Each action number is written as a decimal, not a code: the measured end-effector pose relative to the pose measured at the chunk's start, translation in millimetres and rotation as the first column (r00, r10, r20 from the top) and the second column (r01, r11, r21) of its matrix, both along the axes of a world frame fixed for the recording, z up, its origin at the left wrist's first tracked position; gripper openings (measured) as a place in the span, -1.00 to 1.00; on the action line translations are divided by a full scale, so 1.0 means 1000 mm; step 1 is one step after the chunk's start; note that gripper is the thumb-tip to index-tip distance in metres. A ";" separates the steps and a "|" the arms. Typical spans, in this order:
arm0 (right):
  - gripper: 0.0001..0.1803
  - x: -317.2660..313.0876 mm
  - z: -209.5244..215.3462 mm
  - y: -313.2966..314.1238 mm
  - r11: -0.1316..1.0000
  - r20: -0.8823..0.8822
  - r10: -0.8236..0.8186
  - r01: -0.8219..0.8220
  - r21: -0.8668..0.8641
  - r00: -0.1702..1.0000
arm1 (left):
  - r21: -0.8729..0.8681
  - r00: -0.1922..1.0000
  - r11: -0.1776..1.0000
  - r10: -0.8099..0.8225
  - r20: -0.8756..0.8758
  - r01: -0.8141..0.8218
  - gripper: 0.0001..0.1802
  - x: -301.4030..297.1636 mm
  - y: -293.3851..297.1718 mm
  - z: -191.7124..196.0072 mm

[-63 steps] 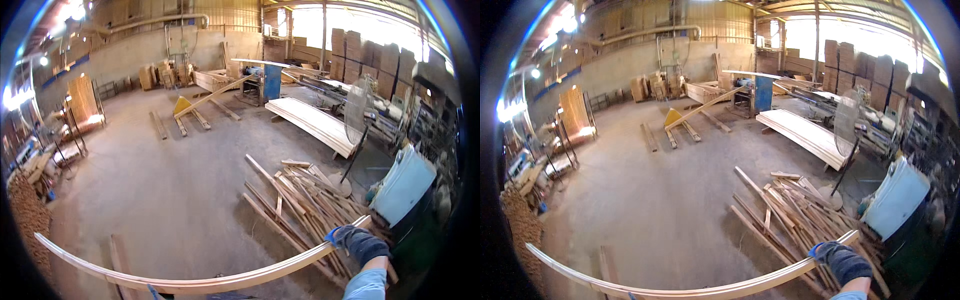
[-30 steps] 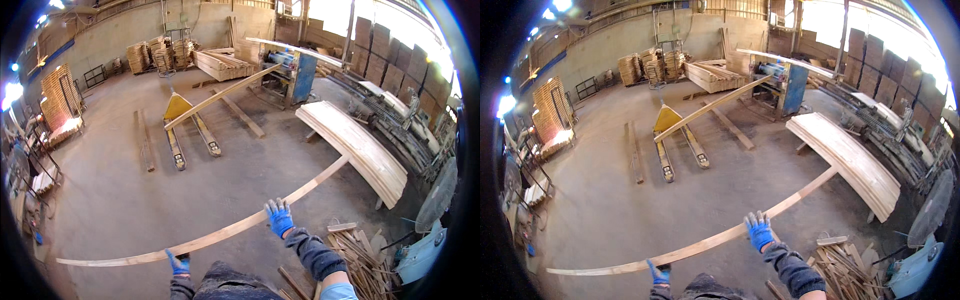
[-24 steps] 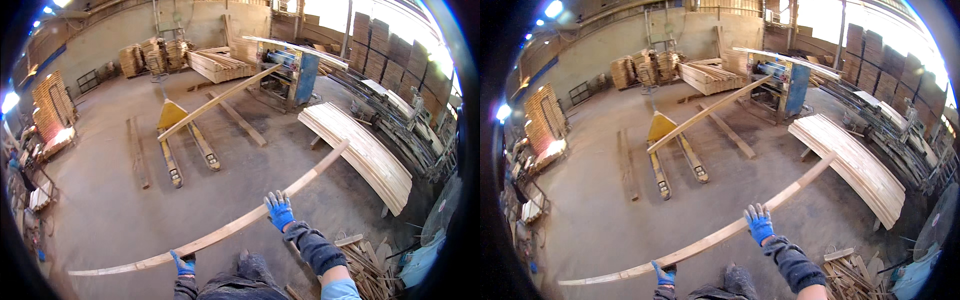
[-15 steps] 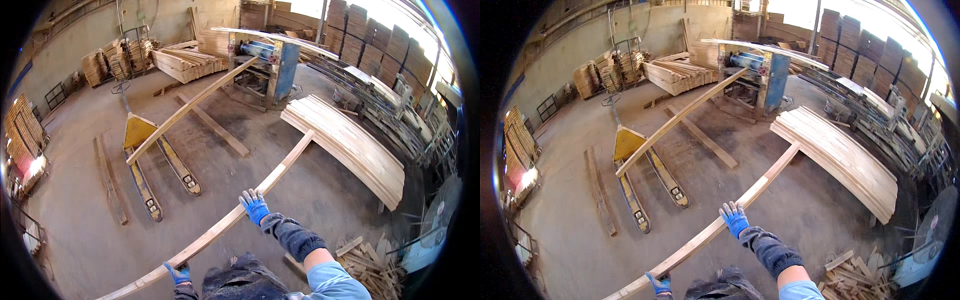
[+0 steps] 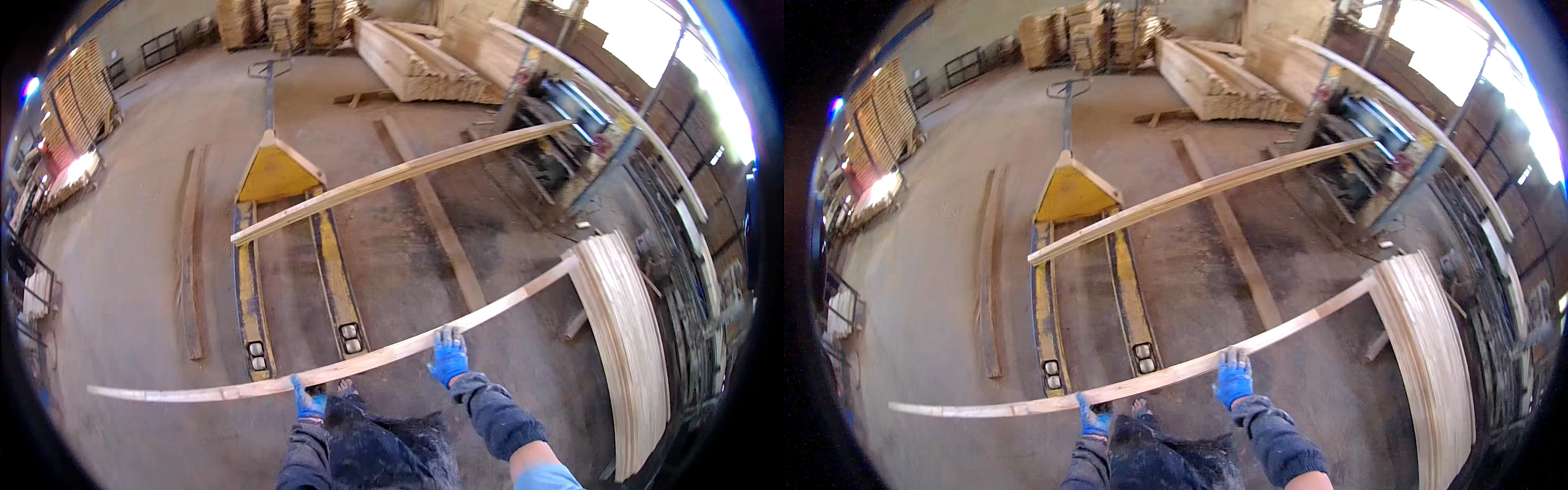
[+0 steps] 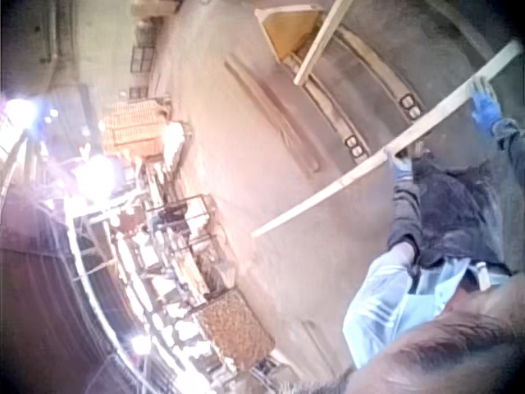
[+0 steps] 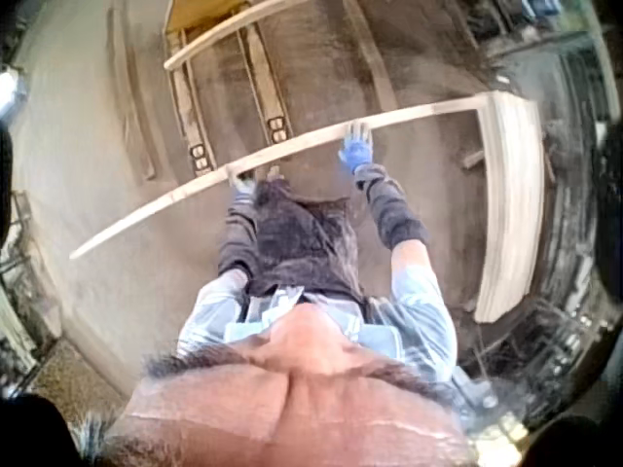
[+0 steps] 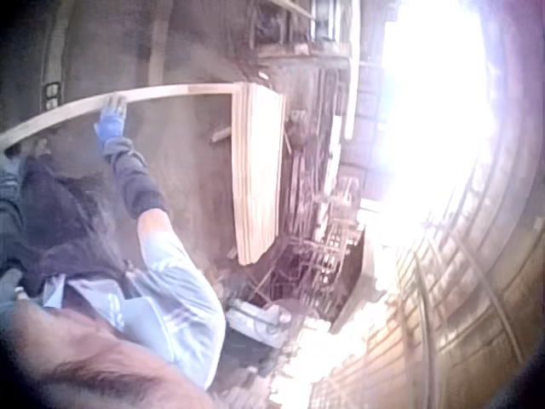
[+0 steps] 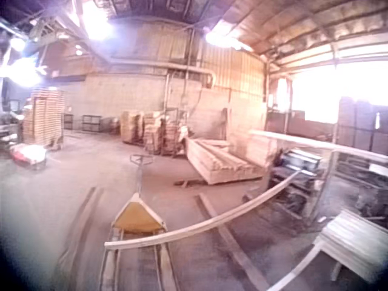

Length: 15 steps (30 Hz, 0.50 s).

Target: The person picks up several long wood planks from the floor and a yellow pallet jack and places them onto a large stack of lumber by hand, aligning the planks alongside another worker.

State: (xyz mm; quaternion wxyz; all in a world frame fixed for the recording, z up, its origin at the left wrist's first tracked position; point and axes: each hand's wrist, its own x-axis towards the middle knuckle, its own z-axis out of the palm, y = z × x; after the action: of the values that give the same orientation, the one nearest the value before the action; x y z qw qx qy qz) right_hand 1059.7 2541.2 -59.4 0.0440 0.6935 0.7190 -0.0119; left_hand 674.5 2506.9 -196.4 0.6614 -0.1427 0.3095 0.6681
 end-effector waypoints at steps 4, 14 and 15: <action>0.11 0.042 -0.072 0.115 0.996 -0.005 0.022 -0.022 -0.088 1.000 | -0.086 0.996 0.995 0.035 -0.084 -0.043 -0.51 0.035 0.103 -0.080; 0.09 0.121 -0.327 0.293 0.945 -0.092 0.006 -0.036 -0.326 0.996 | -0.228 0.993 0.971 0.047 -0.106 -0.070 -0.54 0.104 0.282 -0.281; 0.09 0.129 -0.344 0.311 0.934 -0.096 0.011 -0.044 -0.354 0.995 | -0.249 0.993 0.962 0.093 -0.073 -0.109 -0.56 0.108 0.293 -0.303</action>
State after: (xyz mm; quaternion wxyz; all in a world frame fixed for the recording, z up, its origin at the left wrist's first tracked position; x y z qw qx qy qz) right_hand 1188.7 2852.3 -403.6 0.1355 0.6626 0.7159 -0.1733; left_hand 782.5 2799.9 -499.4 0.5933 -0.2211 0.4041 0.6602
